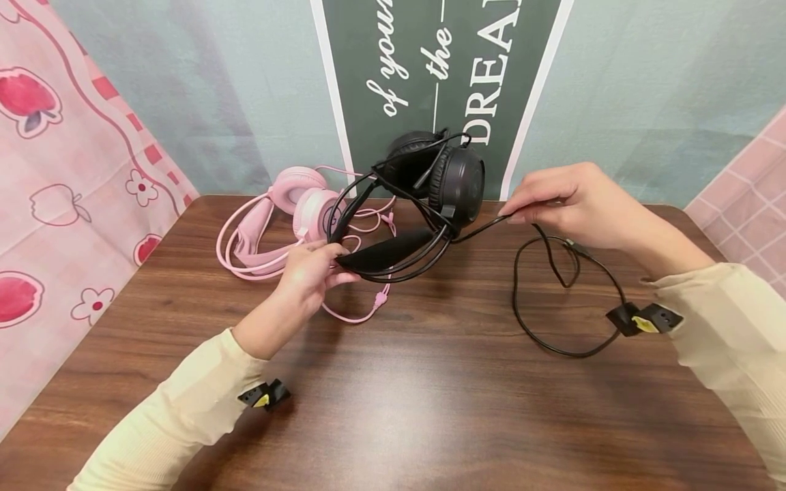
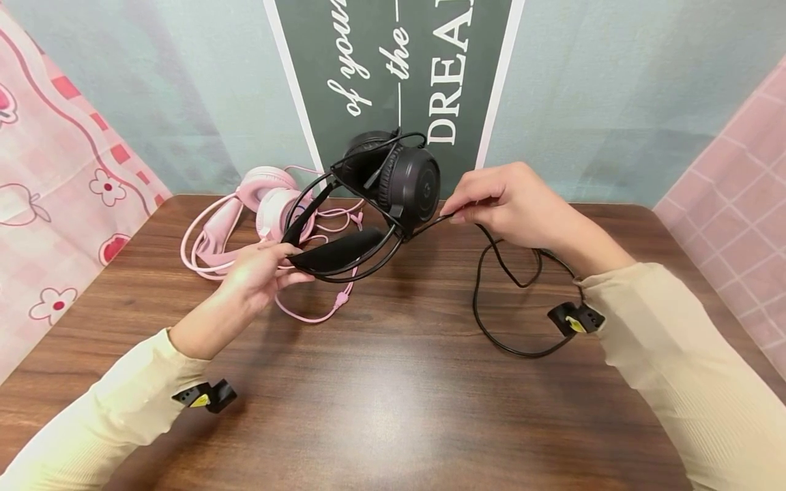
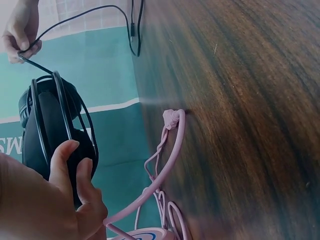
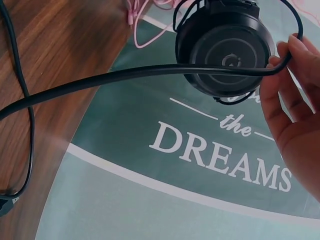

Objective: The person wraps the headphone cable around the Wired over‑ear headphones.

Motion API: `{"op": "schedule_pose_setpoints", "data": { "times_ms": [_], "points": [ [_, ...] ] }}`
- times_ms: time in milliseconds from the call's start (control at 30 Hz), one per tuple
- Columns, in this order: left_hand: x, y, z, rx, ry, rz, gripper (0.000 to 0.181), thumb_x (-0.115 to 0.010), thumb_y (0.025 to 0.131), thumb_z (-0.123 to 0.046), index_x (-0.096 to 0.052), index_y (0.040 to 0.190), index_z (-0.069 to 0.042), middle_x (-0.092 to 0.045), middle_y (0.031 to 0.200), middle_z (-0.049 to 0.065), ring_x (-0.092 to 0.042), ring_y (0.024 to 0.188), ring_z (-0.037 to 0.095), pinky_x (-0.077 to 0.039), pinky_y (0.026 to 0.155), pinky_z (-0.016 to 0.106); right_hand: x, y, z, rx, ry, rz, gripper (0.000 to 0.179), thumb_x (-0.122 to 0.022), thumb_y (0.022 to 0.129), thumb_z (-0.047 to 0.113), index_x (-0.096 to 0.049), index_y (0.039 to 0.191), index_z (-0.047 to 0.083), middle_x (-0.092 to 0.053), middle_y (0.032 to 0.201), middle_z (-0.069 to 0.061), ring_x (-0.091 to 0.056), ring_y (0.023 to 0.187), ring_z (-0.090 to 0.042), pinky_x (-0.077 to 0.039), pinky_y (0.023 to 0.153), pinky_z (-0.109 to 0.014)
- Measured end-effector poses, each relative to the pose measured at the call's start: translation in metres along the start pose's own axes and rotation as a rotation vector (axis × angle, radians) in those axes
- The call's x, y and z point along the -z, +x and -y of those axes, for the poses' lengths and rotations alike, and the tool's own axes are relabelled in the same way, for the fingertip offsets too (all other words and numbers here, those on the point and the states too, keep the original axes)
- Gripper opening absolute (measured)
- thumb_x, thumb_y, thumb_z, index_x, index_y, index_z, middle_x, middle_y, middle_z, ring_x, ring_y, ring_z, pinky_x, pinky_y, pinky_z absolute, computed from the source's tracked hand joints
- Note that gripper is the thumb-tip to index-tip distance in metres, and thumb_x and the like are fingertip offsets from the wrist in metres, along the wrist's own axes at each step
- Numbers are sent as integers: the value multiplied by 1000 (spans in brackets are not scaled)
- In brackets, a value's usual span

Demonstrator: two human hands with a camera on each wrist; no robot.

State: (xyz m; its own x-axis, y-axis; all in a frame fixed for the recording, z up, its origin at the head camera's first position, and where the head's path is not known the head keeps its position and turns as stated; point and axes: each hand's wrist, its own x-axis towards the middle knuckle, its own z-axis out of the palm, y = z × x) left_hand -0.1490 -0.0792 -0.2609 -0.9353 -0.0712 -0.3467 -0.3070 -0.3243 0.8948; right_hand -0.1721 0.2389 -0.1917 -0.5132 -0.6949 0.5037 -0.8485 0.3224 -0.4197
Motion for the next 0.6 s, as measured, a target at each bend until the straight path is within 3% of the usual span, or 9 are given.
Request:
{"op": "schedule_pose_setpoints", "data": {
  "times_ms": [233, 500, 600],
  "points": [
    [-3, -3, 1, -24, 28, 29, 15, -43, 83, 11, -50, 94, 3, -56, 72, 8, -61, 60, 13, -57, 58, 29, -1, 5, 4, -40, -31, -23, 32, -67, 67, -19, -73, 84, 7, -66, 80, 2, -57, 70, -5, -44, 59, -12],
    [-5, -5, 3, -49, 65, 56, 14, -44, 80, 11, -54, 84, 3, -53, 70, 8, -60, 56, 13, -56, 54, 28, -4, 11, 8, -73, -65, -34, 27, -71, 67, -15, -73, 81, 7, -65, 81, 5, -56, 72, -2, -43, 61, -11],
    [-6, -6, 4, -57, 88, 62, 15, -45, 80, 11, -55, 90, 6, -51, 72, 8, -60, 56, 14, -56, 53, 27, -5, 12, 7, -74, -76, -24, 26, -71, 67, -14, -73, 80, 8, -65, 81, 5, -56, 73, -1, -43, 61, -10]
  ]
}}
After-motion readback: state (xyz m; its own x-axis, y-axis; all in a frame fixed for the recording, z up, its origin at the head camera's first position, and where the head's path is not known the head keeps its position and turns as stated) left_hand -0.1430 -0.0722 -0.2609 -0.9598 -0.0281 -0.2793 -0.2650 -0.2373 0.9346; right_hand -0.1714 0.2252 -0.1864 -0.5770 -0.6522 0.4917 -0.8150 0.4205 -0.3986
